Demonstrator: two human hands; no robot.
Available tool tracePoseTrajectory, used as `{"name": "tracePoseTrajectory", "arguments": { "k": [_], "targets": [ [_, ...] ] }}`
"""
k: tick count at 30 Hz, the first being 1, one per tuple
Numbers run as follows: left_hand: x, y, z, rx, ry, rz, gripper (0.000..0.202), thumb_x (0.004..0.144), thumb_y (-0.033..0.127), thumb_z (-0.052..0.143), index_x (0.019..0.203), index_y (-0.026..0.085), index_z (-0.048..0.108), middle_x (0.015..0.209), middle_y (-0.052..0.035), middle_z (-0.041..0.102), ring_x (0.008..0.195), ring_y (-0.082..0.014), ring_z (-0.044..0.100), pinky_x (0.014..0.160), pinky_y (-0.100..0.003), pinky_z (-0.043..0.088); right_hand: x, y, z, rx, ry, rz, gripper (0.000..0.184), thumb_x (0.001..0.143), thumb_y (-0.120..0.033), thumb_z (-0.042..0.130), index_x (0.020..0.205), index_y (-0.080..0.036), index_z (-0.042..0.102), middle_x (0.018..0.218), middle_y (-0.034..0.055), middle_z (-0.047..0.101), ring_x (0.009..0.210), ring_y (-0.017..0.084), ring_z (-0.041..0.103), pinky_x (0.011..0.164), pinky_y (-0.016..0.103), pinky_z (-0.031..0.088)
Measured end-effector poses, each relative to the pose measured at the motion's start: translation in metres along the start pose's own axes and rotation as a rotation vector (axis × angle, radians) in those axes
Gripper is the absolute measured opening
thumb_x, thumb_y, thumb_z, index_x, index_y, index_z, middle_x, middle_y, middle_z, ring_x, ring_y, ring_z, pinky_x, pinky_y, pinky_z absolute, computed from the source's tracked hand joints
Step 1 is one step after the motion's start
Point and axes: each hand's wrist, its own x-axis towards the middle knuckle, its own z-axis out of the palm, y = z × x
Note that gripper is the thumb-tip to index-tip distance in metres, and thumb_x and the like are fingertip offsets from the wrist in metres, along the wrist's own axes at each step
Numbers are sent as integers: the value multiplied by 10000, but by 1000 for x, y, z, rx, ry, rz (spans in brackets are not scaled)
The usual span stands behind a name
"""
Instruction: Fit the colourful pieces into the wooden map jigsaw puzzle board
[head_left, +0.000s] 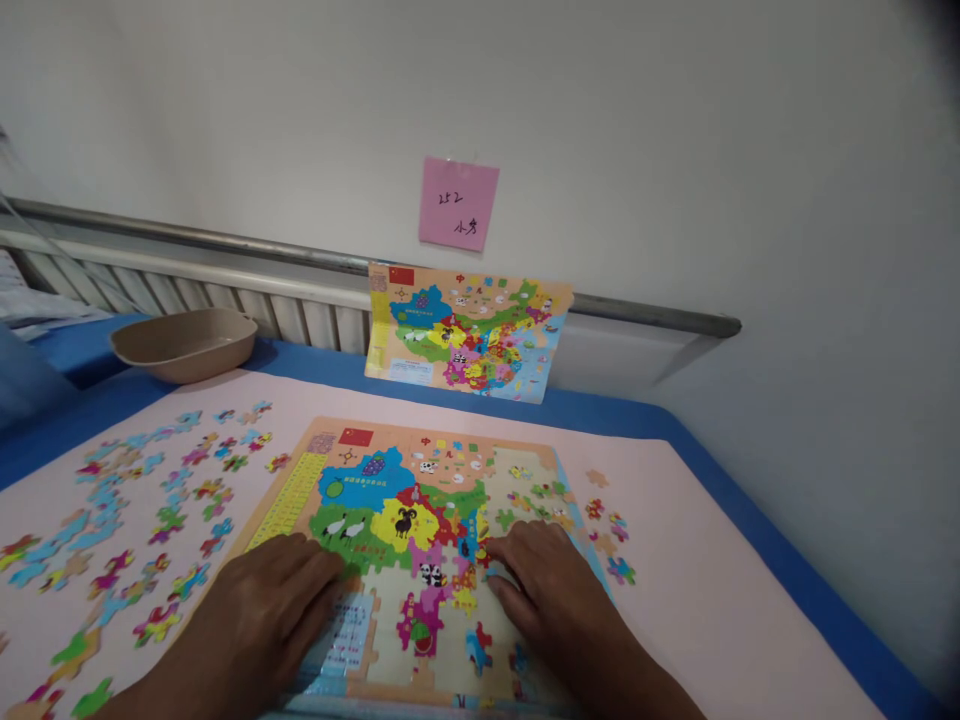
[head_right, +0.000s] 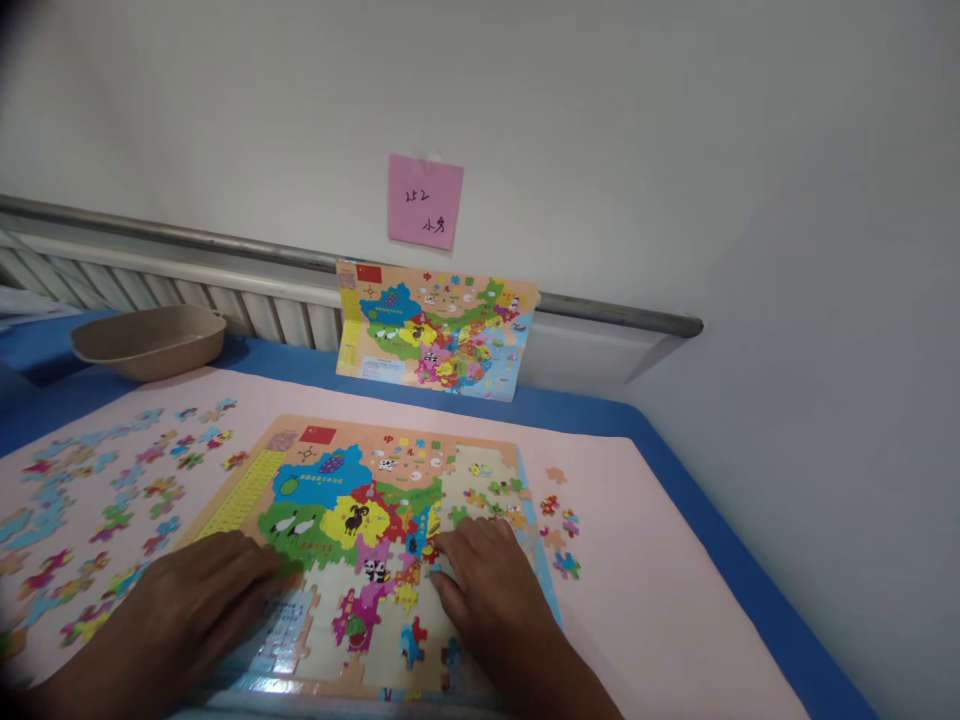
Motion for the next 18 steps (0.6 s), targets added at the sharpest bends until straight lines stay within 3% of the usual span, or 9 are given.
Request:
{"name": "tracePoseTrajectory", "arguments": {
  "k": [12,18],
  "targets": [
    [-1,0,0,-13,-16,-10,162,1096,235,480,1038,223,630,806,-5,681,679,-166,657,597,-314,483,-7,2,0,-2,80,-29,153,903,-106,676,1014,-207,710,983,55,710,920,255,582,881,392,407],
    [0,0,1,-14,-15,-6,178,1102,252,473,1028,220,632,792,-4,673,665,-162,649,596,-310,493,-8,3,1,13,72,-19,164,889,-101,681,1012,-203,717,962,54,705,914,257,574,878,398,389]
  ]
}}
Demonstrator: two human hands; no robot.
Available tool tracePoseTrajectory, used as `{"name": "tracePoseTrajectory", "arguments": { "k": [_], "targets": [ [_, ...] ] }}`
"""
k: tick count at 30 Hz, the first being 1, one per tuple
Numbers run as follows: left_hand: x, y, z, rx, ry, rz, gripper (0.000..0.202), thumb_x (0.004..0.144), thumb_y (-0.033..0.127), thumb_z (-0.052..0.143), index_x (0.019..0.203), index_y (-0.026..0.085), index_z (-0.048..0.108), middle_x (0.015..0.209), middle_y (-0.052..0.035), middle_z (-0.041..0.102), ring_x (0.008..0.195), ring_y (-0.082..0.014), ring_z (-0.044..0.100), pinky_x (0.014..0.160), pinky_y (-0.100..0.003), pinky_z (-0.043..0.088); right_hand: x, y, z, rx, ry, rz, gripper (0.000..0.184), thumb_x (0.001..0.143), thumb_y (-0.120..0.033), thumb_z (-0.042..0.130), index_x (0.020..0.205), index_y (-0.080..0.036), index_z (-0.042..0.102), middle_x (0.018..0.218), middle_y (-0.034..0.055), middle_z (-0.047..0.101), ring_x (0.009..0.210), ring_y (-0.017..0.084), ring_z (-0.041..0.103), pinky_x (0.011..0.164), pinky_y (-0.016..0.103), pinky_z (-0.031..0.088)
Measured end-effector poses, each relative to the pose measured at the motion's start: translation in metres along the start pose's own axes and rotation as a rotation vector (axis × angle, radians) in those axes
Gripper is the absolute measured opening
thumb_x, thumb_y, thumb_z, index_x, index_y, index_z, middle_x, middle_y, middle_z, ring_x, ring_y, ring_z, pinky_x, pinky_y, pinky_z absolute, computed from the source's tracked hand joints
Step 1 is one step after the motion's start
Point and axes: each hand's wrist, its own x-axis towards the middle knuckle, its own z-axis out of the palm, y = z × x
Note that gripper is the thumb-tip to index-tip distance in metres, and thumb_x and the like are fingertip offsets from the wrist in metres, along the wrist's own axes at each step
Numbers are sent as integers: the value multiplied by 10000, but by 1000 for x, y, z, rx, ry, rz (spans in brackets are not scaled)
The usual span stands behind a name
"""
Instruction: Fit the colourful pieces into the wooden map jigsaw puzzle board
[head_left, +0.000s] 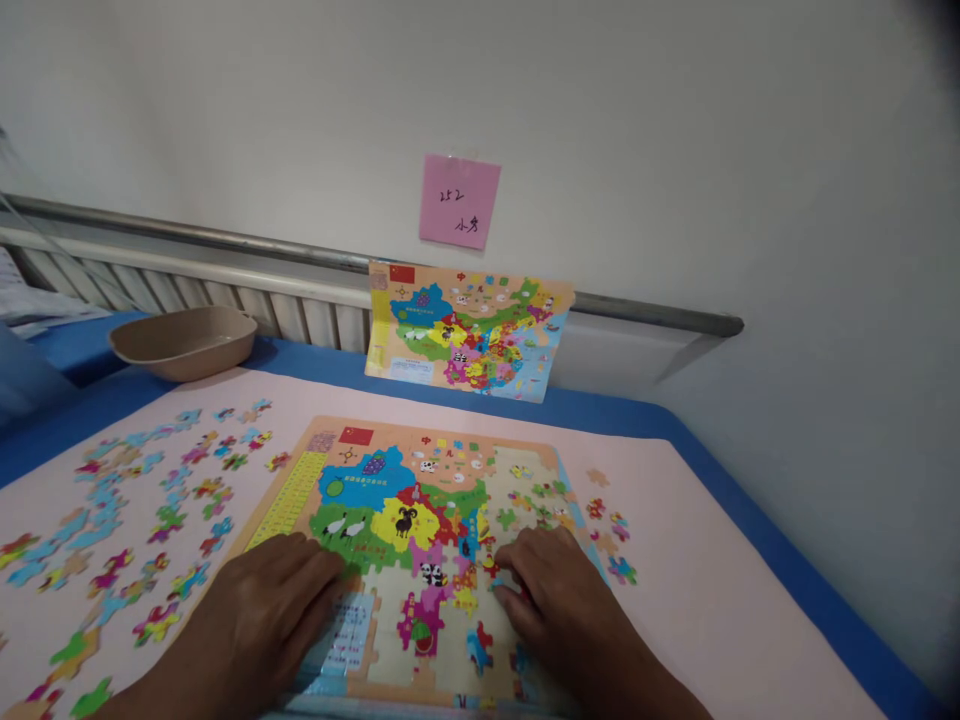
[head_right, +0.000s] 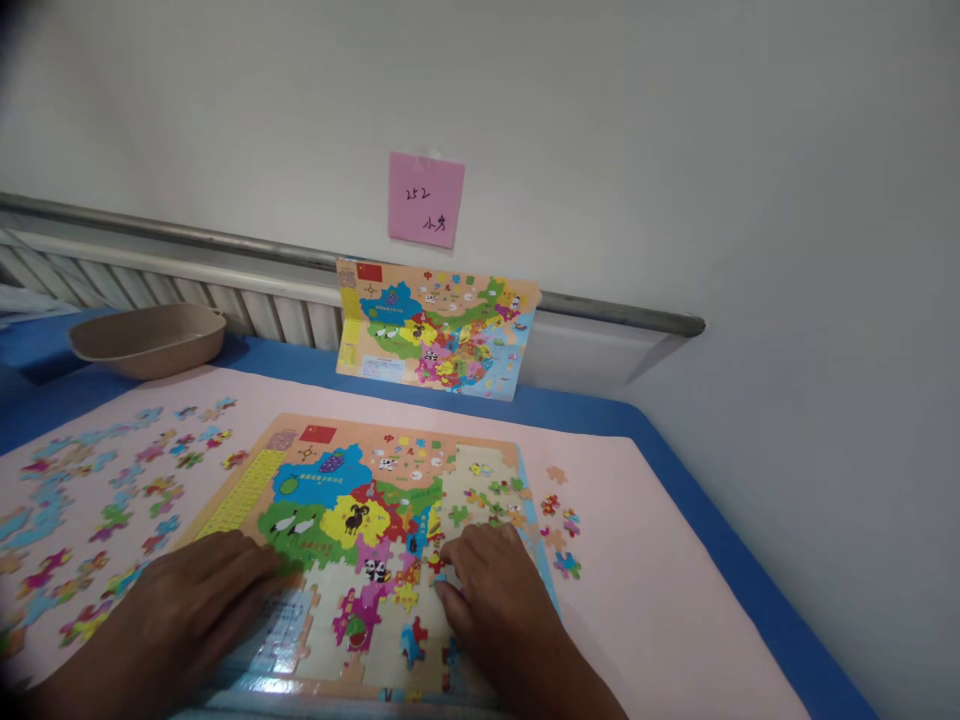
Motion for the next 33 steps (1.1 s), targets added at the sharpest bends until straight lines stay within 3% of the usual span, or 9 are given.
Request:
{"name": "tracePoseTrajectory", "arguments": {
  "k": [33],
  "targets": [
    [-5,-4,1,4,-4,29,216,1119,283,454,1124,228,663,870,-21,729,719,-150,708,583,-285,516,-4,-1,-9,-36,-18,29,168,878,-104,719,1016,-197,702,973,49,712,907,246,582,876,391,382]
  ]
}}
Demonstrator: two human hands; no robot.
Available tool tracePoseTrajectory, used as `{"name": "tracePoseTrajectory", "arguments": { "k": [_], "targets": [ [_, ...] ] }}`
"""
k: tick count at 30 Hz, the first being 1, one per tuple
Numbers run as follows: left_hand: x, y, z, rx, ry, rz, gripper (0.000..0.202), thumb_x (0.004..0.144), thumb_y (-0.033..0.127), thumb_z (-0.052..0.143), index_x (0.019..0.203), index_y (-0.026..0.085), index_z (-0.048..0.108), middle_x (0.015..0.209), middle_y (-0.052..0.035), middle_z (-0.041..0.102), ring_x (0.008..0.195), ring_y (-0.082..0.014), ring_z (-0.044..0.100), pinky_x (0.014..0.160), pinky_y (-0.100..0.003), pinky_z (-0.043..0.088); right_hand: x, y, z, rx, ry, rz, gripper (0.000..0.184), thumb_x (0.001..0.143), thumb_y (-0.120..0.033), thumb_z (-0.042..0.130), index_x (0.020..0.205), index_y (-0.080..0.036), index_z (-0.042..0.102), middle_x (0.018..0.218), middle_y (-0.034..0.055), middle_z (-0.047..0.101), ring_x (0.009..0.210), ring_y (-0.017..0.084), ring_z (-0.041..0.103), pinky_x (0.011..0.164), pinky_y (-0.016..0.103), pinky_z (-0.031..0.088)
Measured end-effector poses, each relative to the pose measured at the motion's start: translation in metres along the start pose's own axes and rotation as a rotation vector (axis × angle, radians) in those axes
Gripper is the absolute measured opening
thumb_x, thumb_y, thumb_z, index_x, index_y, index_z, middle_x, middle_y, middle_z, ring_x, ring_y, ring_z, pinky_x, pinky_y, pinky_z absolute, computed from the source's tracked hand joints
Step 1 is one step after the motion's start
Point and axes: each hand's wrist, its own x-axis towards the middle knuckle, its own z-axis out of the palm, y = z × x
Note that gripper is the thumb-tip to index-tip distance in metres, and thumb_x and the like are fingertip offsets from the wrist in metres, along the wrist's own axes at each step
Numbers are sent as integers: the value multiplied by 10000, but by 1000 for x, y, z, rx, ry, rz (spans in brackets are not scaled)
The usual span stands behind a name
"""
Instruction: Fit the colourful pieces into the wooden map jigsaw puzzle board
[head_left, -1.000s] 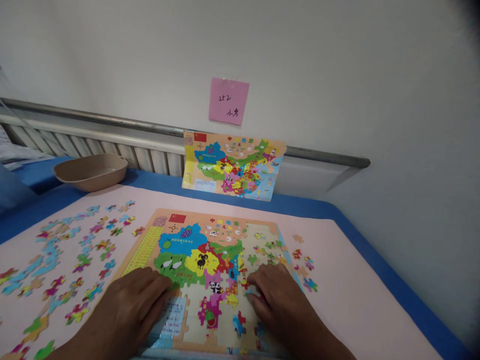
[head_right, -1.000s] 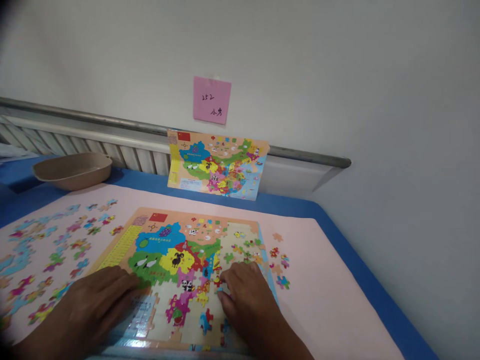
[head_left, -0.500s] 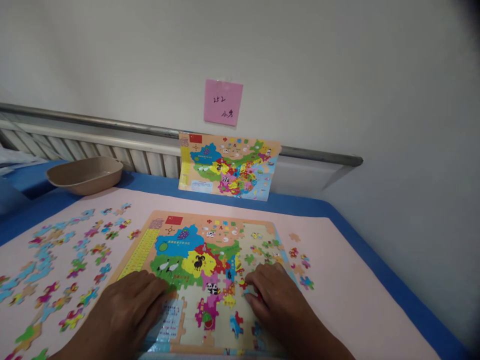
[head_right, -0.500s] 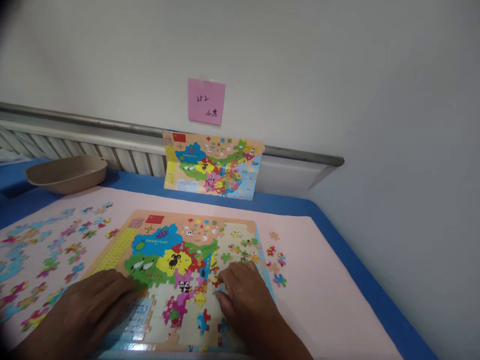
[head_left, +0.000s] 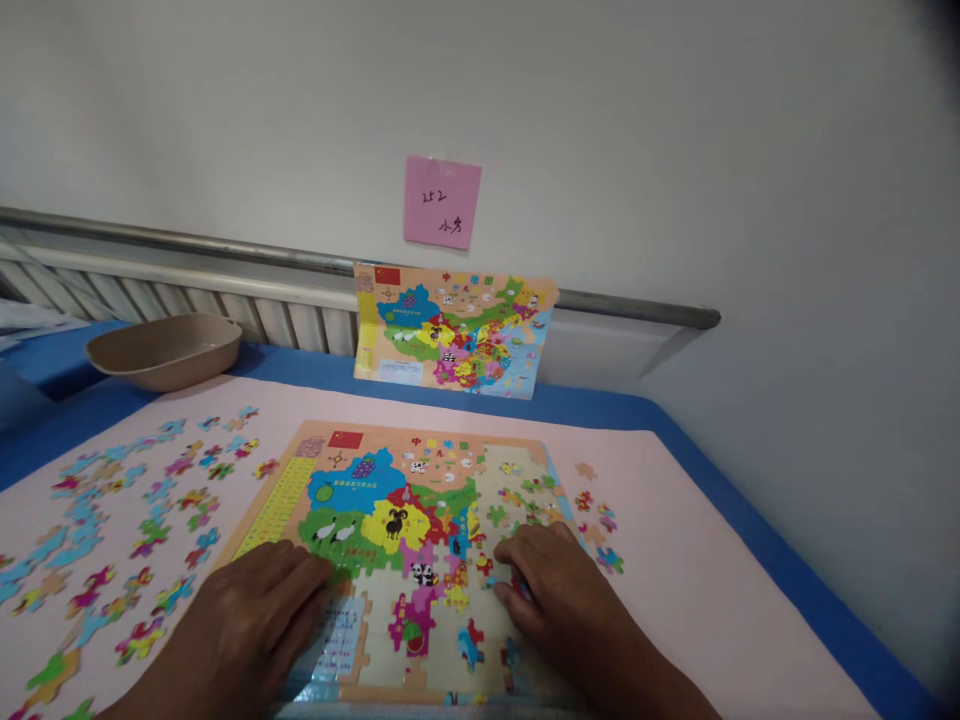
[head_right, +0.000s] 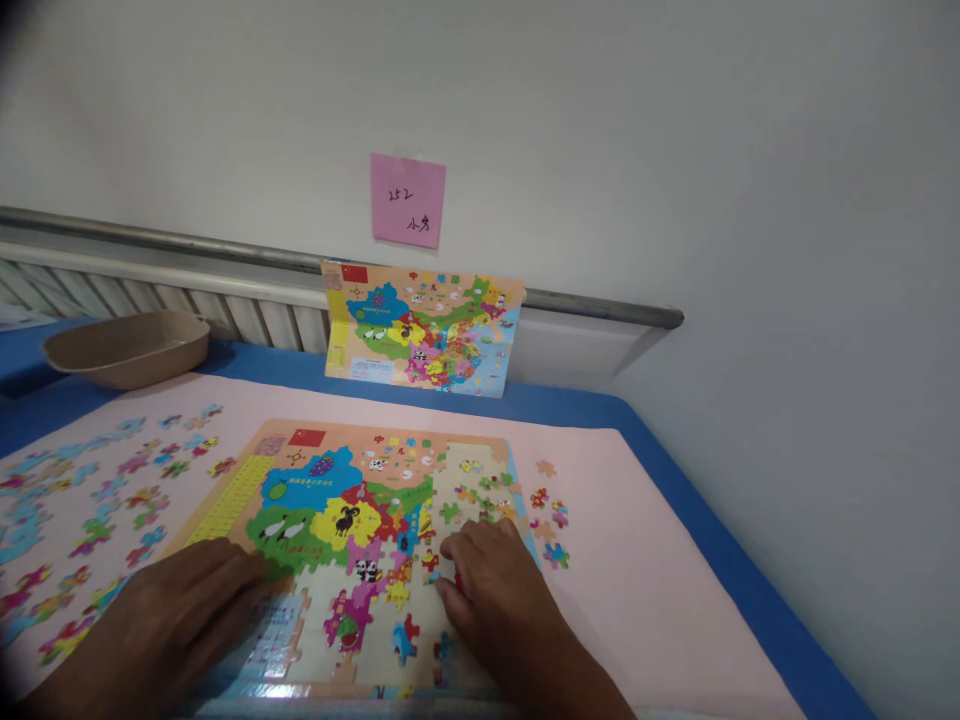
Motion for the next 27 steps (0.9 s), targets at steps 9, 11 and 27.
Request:
{"name": "tracePoseTrajectory", "arguments": {
  "k": [9,11,27],
  "targets": [
    [-2,-1,2,-1,-5,-14,215,1121,308,468,1121,236,670,887,-23,747,740,-154,715,612,-287,525,4,-4,-1,15,-82,52,222,911,-138,678,1122,-198,719,1040,71,718,978,269,599,931,418,404],
    [-2,-1,2,-14,-7,-7,226,1122,319,461,1110,239,672,879,-24,746,718,-152,710,591,-283,518,5,-5,-1,27,-75,44,223,910,-145,667,1120,-196,722,1030,71,718,973,269,595,926,417,405],
    [2,1,-2,4,12,9,228,1121,314,458,1103,242,673,857,-8,737,703,-145,707,578,-284,521,7,-7,-2,-28,-79,37,135,894,-123,701,1003,-200,714,951,36,708,892,235,584,878,384,391]
  ]
}}
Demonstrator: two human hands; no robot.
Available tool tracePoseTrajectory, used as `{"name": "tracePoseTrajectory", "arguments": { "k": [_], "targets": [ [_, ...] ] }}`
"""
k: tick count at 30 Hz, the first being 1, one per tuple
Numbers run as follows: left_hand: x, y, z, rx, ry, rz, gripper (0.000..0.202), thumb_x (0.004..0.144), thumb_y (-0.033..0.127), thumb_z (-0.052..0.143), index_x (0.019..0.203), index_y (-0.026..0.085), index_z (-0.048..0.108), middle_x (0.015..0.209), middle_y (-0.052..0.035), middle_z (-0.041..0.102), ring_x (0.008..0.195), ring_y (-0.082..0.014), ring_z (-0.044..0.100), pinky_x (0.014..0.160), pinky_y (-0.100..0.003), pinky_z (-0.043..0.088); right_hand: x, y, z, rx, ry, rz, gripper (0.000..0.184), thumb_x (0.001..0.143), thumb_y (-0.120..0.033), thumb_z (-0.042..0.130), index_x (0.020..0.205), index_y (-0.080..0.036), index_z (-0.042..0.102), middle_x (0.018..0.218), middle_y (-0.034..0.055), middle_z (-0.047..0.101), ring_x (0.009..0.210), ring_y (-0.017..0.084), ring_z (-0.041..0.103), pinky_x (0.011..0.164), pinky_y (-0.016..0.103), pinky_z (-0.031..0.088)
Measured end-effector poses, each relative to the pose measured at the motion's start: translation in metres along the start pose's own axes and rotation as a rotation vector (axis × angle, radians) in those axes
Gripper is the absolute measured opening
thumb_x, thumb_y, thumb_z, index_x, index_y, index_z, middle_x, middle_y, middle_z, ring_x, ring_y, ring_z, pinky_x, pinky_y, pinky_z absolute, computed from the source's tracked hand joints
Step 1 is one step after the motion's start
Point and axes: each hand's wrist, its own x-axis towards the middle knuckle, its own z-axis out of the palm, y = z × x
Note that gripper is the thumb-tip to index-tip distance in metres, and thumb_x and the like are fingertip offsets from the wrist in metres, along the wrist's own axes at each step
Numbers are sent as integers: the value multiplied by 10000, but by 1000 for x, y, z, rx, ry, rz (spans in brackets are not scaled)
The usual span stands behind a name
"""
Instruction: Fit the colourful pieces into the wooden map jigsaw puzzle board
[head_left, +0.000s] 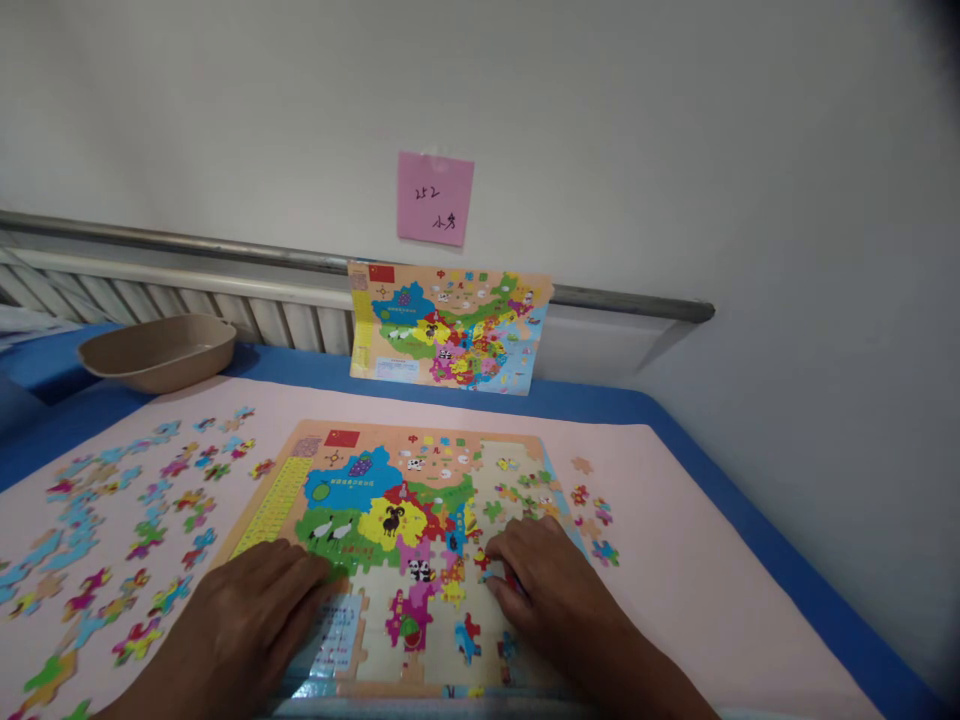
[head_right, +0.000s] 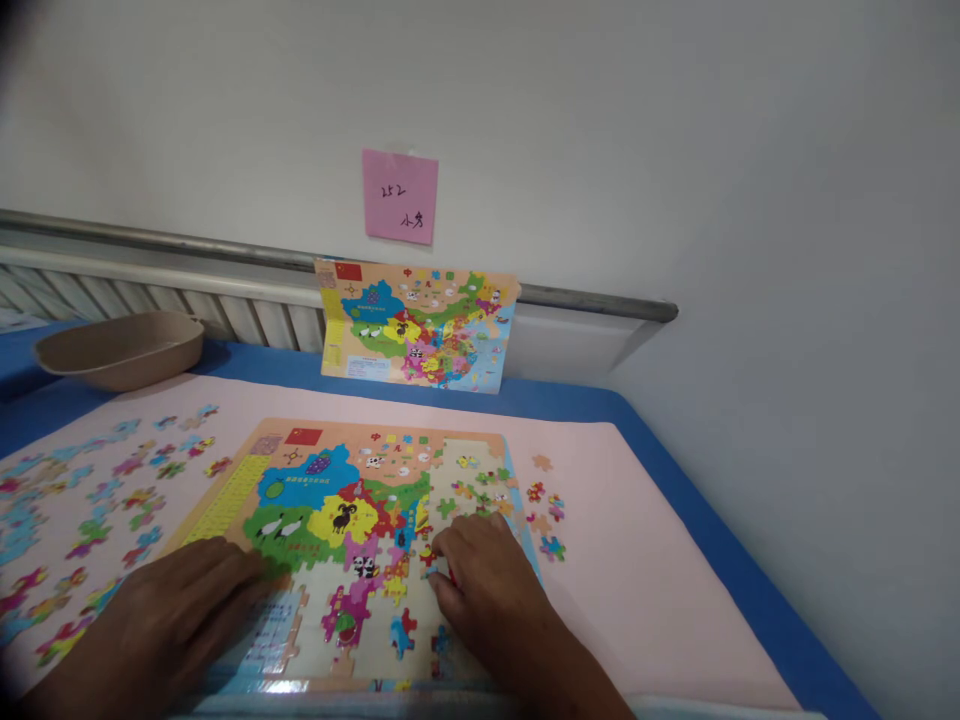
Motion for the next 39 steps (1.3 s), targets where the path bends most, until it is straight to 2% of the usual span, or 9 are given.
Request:
{"name": "tracePoseTrajectory", "arguments": {
  "k": [8,14,21,24,28,33,39],
  "targets": [
    [-1,0,0,-7,-24,-19,222,1118,316,465,1066,241,668,842,-8,721,697,-151,697,588,-293,522,-1,1,-1,7,8,-9,112,904,-152,668,992,-211,705,945,38,703,899,240,580,862,382,399],
    [-2,0,1,-7,-12,-11,224,1121,286,454,1110,237,672,871,-25,738,720,-156,705,584,-290,495,-2,4,-4,2,-18,8,97,908,-147,663,980,-205,696,950,46,701,907,249,585,893,410,395],
    [-5,0,3,-19,13,-18,189,1105,250,483,1113,224,670,872,-32,733,736,-162,699,603,-298,484,-8,7,-16,-14,-50,26,70,937,-203,671,1006,-212,682,984,61,710,907,256,602,860,401,407],
    [-6,-2,3,-20,32,-15,187,1099,253,493,1093,229,679,865,-31,735,753,-165,706,606,-298,476,-15,15,-27,-9,17,36,81,960,-243,634,1023,-213,676,960,65,705,880,253,607,838,394,420],
    [-9,-6,5,12,28,-20,170,1092,266,512,1074,219,675,864,-37,733,764,-172,710,620,-306,478,-20,32,-42,-4,184,149,170,1003,-245,498,989,-221,665,923,69,703,893,262,622,824,395,431],
    [-8,-9,4,63,67,24,191,1102,290,490,1047,214,657,850,-40,732,744,-181,710,617,-311,481,-25,41,-52,22,179,180,194,973,-204,480,862,-230,637,879,46,695,857,241,641,769,357,439],
    [-6,-10,2,54,66,21,209,1102,313,489,1013,227,658,808,-12,720,686,-157,707,601,-290,502,-37,24,-43,52,190,173,196,983,-172,488,862,-232,630,870,33,688,832,223,638,771,346,447]
  ]
}}
